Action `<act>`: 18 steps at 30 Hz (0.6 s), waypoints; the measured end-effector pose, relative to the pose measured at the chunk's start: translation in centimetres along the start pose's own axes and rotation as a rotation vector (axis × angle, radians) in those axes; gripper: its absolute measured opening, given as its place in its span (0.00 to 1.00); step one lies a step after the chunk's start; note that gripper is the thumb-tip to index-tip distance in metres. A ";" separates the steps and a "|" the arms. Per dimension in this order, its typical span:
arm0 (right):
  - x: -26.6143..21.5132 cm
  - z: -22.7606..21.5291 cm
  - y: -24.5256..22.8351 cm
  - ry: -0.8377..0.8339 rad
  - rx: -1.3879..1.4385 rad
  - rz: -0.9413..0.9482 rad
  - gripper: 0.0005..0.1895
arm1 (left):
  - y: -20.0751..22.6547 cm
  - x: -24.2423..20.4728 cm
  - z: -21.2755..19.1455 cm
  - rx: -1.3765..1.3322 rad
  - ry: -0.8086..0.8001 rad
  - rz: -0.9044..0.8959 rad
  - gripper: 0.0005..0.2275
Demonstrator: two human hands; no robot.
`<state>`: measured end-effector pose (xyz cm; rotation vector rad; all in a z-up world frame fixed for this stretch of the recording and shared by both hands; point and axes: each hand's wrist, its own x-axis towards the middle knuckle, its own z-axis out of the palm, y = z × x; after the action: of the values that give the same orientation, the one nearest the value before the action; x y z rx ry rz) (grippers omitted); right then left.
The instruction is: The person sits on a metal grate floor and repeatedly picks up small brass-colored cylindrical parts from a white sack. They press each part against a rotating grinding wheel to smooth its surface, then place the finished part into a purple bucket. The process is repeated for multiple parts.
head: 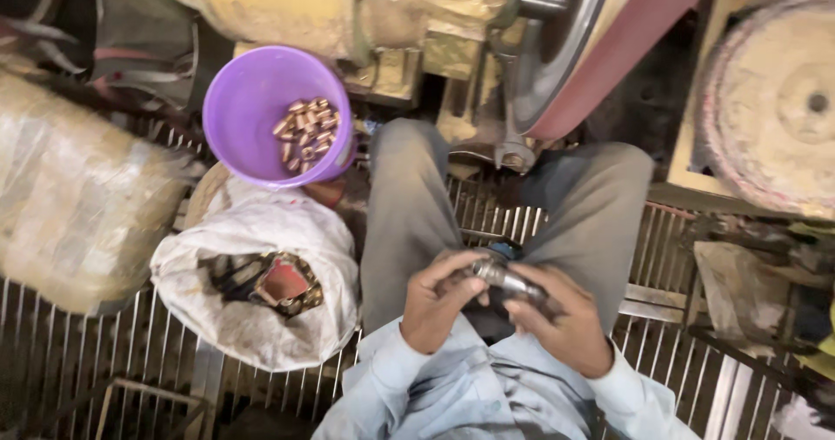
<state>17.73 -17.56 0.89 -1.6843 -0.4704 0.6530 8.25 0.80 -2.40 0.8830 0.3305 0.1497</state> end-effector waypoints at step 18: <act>10.7 -8.0 8.4 0.341 -0.753 -0.364 0.19 | -11.5 19.2 -1.7 -0.248 -0.063 -0.436 0.15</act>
<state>30.69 -18.56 -8.01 -2.2735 -0.8112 -0.1151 25.60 -0.15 -16.55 0.5535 0.4280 -0.2369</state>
